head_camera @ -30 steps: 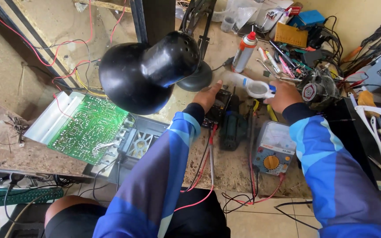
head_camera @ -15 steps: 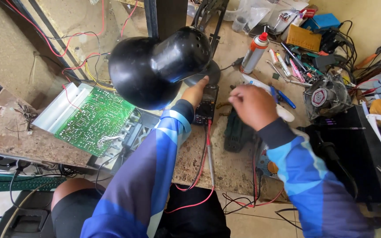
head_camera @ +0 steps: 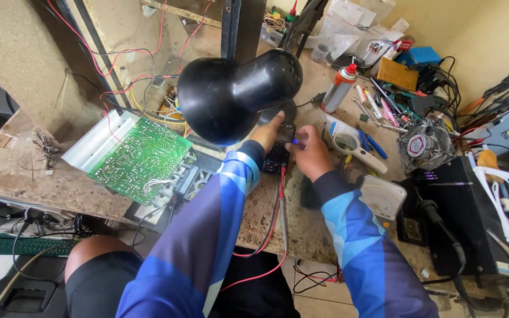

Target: Soldering electronic components onto a circuit board and testing connections with a multimeter.

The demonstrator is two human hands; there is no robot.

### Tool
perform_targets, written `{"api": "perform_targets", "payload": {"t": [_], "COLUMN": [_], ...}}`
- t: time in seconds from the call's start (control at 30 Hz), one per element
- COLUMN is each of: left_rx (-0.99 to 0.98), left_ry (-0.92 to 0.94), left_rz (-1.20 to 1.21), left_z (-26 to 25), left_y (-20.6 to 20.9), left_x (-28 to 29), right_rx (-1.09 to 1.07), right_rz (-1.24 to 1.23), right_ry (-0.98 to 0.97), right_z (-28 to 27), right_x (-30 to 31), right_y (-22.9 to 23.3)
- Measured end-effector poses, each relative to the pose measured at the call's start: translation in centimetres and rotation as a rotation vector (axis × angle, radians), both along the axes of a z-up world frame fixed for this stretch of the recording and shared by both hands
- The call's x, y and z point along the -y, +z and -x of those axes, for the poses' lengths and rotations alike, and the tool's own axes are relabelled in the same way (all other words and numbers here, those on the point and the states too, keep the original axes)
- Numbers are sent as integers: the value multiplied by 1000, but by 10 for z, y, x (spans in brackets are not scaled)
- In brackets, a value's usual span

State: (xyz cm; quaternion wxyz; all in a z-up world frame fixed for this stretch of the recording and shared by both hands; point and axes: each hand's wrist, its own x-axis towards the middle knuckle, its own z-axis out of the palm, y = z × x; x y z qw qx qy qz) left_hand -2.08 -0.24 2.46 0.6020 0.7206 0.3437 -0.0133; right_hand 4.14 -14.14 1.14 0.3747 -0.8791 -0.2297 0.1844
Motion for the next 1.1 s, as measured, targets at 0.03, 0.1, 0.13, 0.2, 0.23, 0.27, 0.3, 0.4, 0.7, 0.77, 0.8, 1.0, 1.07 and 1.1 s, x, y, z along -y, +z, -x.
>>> {"api": "perform_targets", "payload": {"t": [0.03, 0.1, 0.13, 0.2, 0.23, 0.27, 0.3, 0.4, 0.7, 0.77, 0.8, 1.0, 1.07, 1.1], "left_rx": [-6, -19, -37, -47, -68, -68, -13, 73, 880, 781, 462, 154, 218, 207], "left_ry": [-46, -69, -90, -101, -114, -116, -44, 135, -29, -165, -93, -168, -262, -215], "left_rz": [-7, -20, -34, -82, -123, -125, -64, -30, -611, -564, -451, -402, -479, -428], "left_z": [3, 5, 6, -11, -18, -19, -17, -9, 244, 288, 300, 302, 296, 295], "left_y": [1, -2, -2, -23, -36, -34, -37, -45, -71, -119, -154, -246, -262, -273], "left_x": [0, 2, 3, -2, -3, -5, -3, 4, 120, 125, 123, 101, 96, 94], "right_rx": [-71, -78, -91, -45, -10, -10, 29, 142, 340, 336, 380, 627, 618, 651], "right_rz": [-21, -35, -51, -44, -30, -32, 15, 16, -101, 26, 57, 45, 73, 65], "right_ry": [-25, -20, -15, -32, -52, -54, -72, -77, -7, 49, 73, 156, 161, 100], "right_z": [1, 3, 4, -7, -11, -9, -3, 35, 161, 178, 182, 188, 188, 187], "right_x": [2, 4, 5, 2, 2, 0, 2, 20, 154, 159, 155, 117, 116, 118], "right_y": [-1, -1, 0, -14, -23, -17, -15, 19, 9, -14, -27, -64, -66, -66]}}
